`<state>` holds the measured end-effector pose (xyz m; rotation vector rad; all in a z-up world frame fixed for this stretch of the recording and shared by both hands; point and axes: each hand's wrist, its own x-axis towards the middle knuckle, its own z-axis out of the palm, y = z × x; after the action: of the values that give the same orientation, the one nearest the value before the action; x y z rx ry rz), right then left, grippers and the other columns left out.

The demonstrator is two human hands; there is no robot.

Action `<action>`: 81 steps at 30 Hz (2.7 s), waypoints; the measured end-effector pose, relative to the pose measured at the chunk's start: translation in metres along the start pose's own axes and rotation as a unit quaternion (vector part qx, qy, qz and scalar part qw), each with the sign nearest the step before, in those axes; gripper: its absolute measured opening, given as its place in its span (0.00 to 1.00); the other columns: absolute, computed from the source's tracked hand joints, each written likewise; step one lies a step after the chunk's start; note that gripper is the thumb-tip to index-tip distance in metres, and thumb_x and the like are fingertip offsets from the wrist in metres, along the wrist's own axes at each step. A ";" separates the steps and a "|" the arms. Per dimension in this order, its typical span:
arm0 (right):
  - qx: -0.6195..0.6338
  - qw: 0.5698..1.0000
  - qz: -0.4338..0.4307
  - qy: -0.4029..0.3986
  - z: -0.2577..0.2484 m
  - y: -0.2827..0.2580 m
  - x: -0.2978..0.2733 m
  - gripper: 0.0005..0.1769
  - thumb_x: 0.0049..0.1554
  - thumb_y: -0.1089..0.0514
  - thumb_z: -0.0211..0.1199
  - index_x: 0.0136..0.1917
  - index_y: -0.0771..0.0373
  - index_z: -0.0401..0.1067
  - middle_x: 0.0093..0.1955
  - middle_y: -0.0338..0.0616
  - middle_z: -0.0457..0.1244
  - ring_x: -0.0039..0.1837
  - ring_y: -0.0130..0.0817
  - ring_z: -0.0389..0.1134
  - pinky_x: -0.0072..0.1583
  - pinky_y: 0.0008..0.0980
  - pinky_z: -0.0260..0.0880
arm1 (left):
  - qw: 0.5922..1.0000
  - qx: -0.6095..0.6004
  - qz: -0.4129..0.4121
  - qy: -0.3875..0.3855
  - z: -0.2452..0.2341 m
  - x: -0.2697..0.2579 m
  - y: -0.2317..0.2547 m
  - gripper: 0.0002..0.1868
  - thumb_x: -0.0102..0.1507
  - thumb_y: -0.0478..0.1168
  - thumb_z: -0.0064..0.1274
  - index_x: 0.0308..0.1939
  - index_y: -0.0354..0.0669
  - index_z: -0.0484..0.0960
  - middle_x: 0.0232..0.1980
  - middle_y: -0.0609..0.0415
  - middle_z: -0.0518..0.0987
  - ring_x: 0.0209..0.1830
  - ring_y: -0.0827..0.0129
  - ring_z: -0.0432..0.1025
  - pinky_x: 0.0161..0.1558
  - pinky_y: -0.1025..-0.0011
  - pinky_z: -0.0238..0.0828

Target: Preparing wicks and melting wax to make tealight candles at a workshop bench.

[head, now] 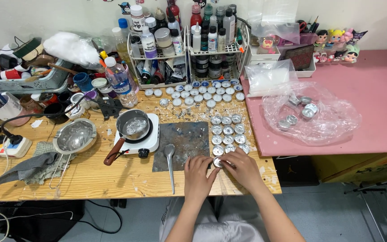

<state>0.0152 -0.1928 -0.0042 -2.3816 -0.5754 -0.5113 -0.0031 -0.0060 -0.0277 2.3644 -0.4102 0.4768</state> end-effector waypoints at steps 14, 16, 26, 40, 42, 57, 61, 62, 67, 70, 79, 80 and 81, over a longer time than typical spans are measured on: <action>0.016 0.999 0.030 -0.015 0.002 -0.001 -0.001 0.09 0.51 0.58 0.71 0.47 0.56 0.81 0.44 0.38 0.72 0.48 0.40 0.70 0.47 0.38 0.72 | 1.000 0.002 0.001 0.000 -0.001 -0.001 0.001 0.19 0.61 0.47 0.62 0.52 0.42 0.81 0.54 0.54 0.79 0.63 0.59 0.68 0.74 0.49 0.45; 0.017 0.999 0.038 -0.022 0.002 0.000 -0.001 0.09 0.51 0.58 0.71 0.48 0.56 0.81 0.44 0.38 0.72 0.48 0.40 0.69 0.47 0.39 0.72 | 1.000 -0.002 0.000 0.001 -0.003 0.000 0.002 0.19 0.60 0.47 0.62 0.52 0.42 0.81 0.54 0.54 0.79 0.63 0.59 0.68 0.74 0.49 0.45; 0.194 0.974 0.117 0.029 0.004 -0.002 -0.008 0.09 0.50 0.62 0.72 0.47 0.58 0.84 0.38 0.38 0.69 0.36 0.27 0.63 0.38 0.28 0.64 | 0.996 -0.075 0.002 0.053 -0.002 -0.002 0.002 0.15 0.60 0.45 0.65 0.48 0.44 0.85 0.49 0.54 0.84 0.56 0.61 0.75 0.71 0.53 0.52; 0.224 0.961 0.162 -0.017 0.004 0.000 -0.003 0.09 0.52 0.59 0.73 0.48 0.58 0.85 0.35 0.36 0.65 0.32 0.23 0.59 0.37 0.27 0.59 | 0.989 -0.131 0.016 0.066 0.004 -0.005 -0.004 0.09 0.60 0.39 0.64 0.43 0.42 0.88 0.43 0.52 0.86 0.49 0.61 0.79 0.69 0.53 0.61; 0.230 0.957 0.177 -0.023 0.005 0.002 -0.003 0.09 0.52 0.59 0.74 0.47 0.58 0.84 0.34 0.38 0.65 0.33 0.23 0.59 0.37 0.27 0.60 | 0.990 -0.127 0.008 0.059 0.006 -0.006 -0.007 0.11 0.61 0.42 0.64 0.45 0.43 0.88 0.45 0.52 0.86 0.51 0.62 0.79 0.71 0.53 0.60; 0.026 0.996 0.036 -0.072 0.001 0.008 0.013 0.08 0.52 0.55 0.71 0.46 0.54 0.79 0.42 0.37 0.72 0.50 0.39 0.70 0.49 0.39 0.71 | 0.999 -0.032 -0.014 0.031 0.001 -0.002 -0.001 0.26 0.58 0.49 0.66 0.56 0.44 0.82 0.55 0.51 0.82 0.61 0.59 0.72 0.70 0.55 0.53; 0.029 0.995 0.043 -0.081 -0.003 0.002 0.014 0.08 0.52 0.55 0.71 0.46 0.54 0.80 0.41 0.36 0.72 0.49 0.38 0.70 0.48 0.39 0.71 | 0.999 -0.032 -0.018 0.027 0.000 -0.003 -0.001 0.24 0.58 0.49 0.66 0.55 0.45 0.82 0.54 0.51 0.82 0.61 0.60 0.72 0.70 0.55 0.53; 0.028 0.995 0.049 -0.084 -0.002 0.003 0.013 0.08 0.51 0.55 0.71 0.46 0.54 0.80 0.41 0.36 0.72 0.49 0.38 0.69 0.48 0.39 0.71 | 0.999 -0.032 -0.020 0.025 0.000 -0.003 -0.001 0.24 0.58 0.49 0.66 0.55 0.45 0.83 0.54 0.52 0.82 0.61 0.60 0.72 0.70 0.55 0.53; 0.020 0.994 0.064 -0.088 -0.005 0.000 0.013 0.09 0.51 0.53 0.71 0.47 0.54 0.80 0.42 0.37 0.71 0.48 0.38 0.69 0.48 0.38 0.71 | 0.999 -0.025 -0.016 0.027 0.000 -0.003 -0.001 0.24 0.58 0.50 0.65 0.55 0.45 0.83 0.54 0.52 0.82 0.61 0.60 0.72 0.70 0.55 0.53; 0.026 0.993 0.074 -0.089 -0.006 0.001 0.013 0.11 0.51 0.53 0.71 0.48 0.53 0.81 0.42 0.37 0.71 0.49 0.37 0.69 0.48 0.37 0.71 | 0.999 -0.029 -0.029 0.008 -0.001 -0.002 -0.001 0.24 0.59 0.50 0.64 0.55 0.44 0.82 0.54 0.52 0.82 0.61 0.60 0.72 0.70 0.55 0.53; 0.104 0.966 0.216 -0.097 -0.035 -0.014 0.015 0.13 0.52 0.53 0.71 0.51 0.54 0.81 0.44 0.44 0.69 0.42 0.39 0.70 0.47 0.36 0.71 | 0.999 -0.024 -0.029 0.004 0.000 -0.002 0.000 0.23 0.61 0.49 0.62 0.56 0.45 0.82 0.55 0.51 0.82 0.62 0.60 0.71 0.69 0.55 0.52; 0.103 0.977 0.172 -0.072 -0.033 -0.004 0.012 0.12 0.52 0.54 0.72 0.50 0.55 0.81 0.45 0.42 0.70 0.44 0.38 0.71 0.47 0.35 0.72 | 0.999 -0.024 -0.031 0.004 0.000 -0.002 -0.001 0.22 0.61 0.49 0.62 0.56 0.45 0.82 0.55 0.51 0.82 0.62 0.60 0.72 0.69 0.55 0.52; 0.102 0.985 0.128 -0.046 -0.031 0.006 0.009 0.12 0.51 0.54 0.72 0.50 0.56 0.81 0.45 0.40 0.70 0.46 0.37 0.71 0.47 0.35 0.72 | 0.999 -0.025 -0.033 0.003 0.001 -0.002 -0.001 0.22 0.61 0.49 0.62 0.56 0.45 0.82 0.54 0.51 0.82 0.62 0.60 0.72 0.70 0.56 0.52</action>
<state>0.0193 -0.2147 0.0197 -2.2482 -0.3352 -0.2196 -0.0044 -0.0058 -0.0298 2.3208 -0.3367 0.4377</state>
